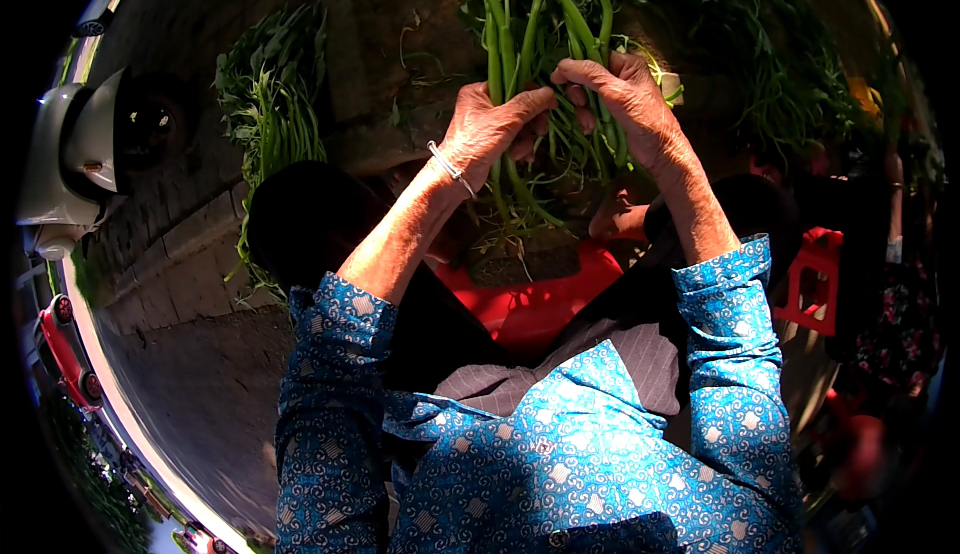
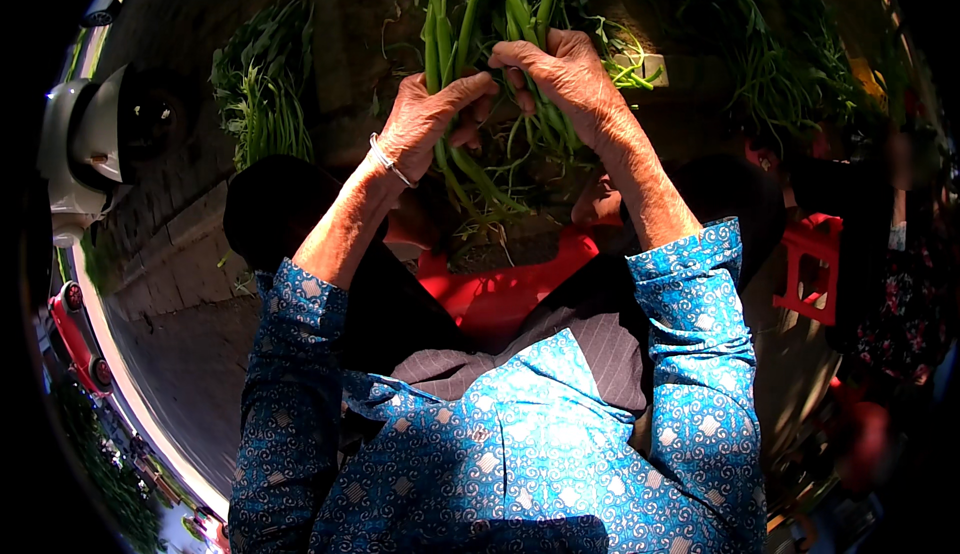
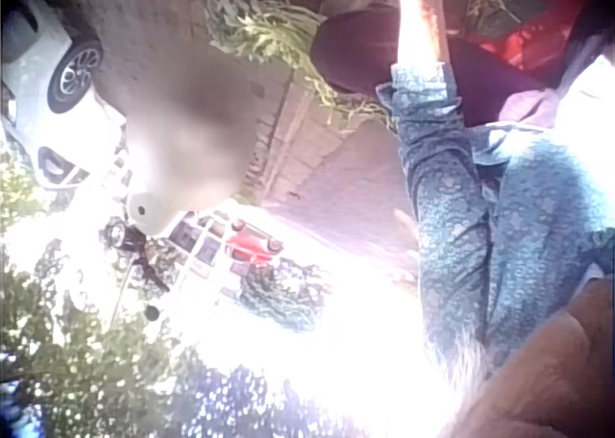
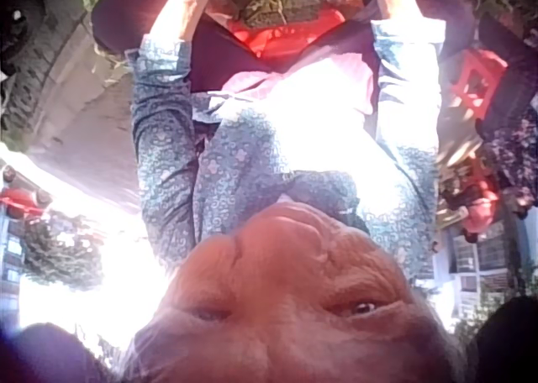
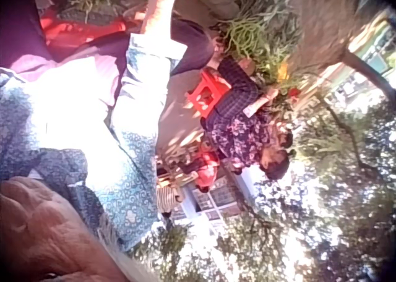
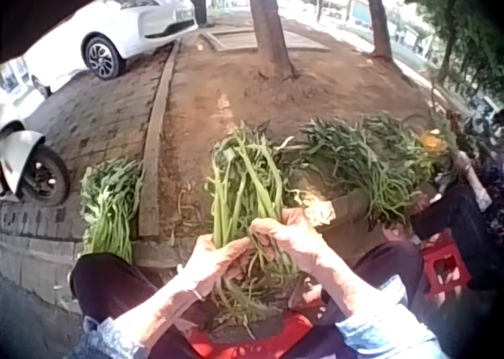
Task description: The person sorts bunches of green leafy vegetables by hand, removing stems and separating leaves while sitting on a low stool outdoors.
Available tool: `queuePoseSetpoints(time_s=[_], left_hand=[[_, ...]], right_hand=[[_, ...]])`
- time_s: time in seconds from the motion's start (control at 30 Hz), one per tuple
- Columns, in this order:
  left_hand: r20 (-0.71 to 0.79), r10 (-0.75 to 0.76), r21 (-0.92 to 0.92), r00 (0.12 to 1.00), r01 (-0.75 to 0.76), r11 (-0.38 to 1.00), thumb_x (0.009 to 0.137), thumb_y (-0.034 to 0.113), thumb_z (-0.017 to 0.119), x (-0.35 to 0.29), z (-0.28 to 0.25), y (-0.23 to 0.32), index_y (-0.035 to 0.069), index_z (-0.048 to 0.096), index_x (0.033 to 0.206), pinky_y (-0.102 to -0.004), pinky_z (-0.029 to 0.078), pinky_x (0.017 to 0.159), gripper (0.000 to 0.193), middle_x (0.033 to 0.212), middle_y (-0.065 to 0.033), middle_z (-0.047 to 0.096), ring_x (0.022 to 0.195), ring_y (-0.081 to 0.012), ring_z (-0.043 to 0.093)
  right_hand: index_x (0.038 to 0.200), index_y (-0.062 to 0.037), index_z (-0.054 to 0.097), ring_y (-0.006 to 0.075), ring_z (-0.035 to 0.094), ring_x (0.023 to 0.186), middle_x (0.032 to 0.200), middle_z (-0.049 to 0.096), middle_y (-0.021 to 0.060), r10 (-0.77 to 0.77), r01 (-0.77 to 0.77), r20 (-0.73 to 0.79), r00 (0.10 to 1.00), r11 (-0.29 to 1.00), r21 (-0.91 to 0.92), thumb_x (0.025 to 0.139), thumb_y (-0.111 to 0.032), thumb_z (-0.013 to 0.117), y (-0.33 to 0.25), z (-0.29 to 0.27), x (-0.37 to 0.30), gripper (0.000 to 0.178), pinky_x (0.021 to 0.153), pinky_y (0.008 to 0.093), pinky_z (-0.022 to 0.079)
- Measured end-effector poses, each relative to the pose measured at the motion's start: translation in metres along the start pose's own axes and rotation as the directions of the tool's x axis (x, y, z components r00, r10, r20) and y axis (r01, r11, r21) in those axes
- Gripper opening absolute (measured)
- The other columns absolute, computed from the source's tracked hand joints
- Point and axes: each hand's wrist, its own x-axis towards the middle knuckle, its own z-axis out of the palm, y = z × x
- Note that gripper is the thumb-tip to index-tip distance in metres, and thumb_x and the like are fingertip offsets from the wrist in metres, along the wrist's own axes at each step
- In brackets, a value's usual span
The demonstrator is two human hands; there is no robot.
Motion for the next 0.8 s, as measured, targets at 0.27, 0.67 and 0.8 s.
queuePoseSetpoints(time_s=[0.27, 0.67, 0.8], left_hand=[[0.036, -0.019, -0.001, 0.999, 0.020, 1.000, 0.080, 0.017, 0.062, 0.000, 0.006, 0.001, 0.000, 0.058, 0.077, -0.0232, 0.041, 0.042, 0.017, 0.059, -0.0028, 0.053, 0.042, -0.0081, 0.045], [0.177, -0.137, 0.023, 0.975, 0.135, 0.991, 0.080, 0.020, 0.057, 0.001, 0.011, 0.000, -0.001, 0.057, 0.085, -0.0240, 0.044, 0.052, 0.021, 0.067, -0.0034, 0.051, 0.051, -0.0092, 0.045], [0.204, -0.109, -0.042, 0.973, 0.120, 0.992, 0.077, 0.014, 0.054, 0.003, 0.007, -0.008, -0.001, 0.056, 0.088, -0.0244, 0.045, 0.058, 0.018, 0.073, -0.0039, 0.053, 0.057, -0.0100, 0.048]], right_hand=[[0.065, -0.0040, 0.056, 0.0097, 0.047, 0.043, 0.056, 0.053, 0.0010, -0.010, 0.015, -0.103, 0.995, 0.999, 0.052, 0.079, -0.019, 0.063, 0.000, 0.005, 0.003, 0.022, 0.041, 0.0233, 0.038], [0.067, -0.0038, 0.055, 0.0093, 0.048, 0.042, 0.056, 0.052, 0.0012, -0.004, 0.012, -0.268, 0.963, 1.000, 0.028, 0.077, -0.019, 0.067, 0.009, -0.001, 0.008, 0.022, 0.038, 0.0234, 0.037], [0.067, -0.0024, 0.055, 0.0096, 0.047, 0.042, 0.054, 0.052, 0.0018, 0.012, -0.010, -0.221, 0.975, 1.000, 0.006, 0.076, -0.020, 0.068, 0.007, 0.000, 0.006, 0.023, 0.039, 0.0230, 0.036]])
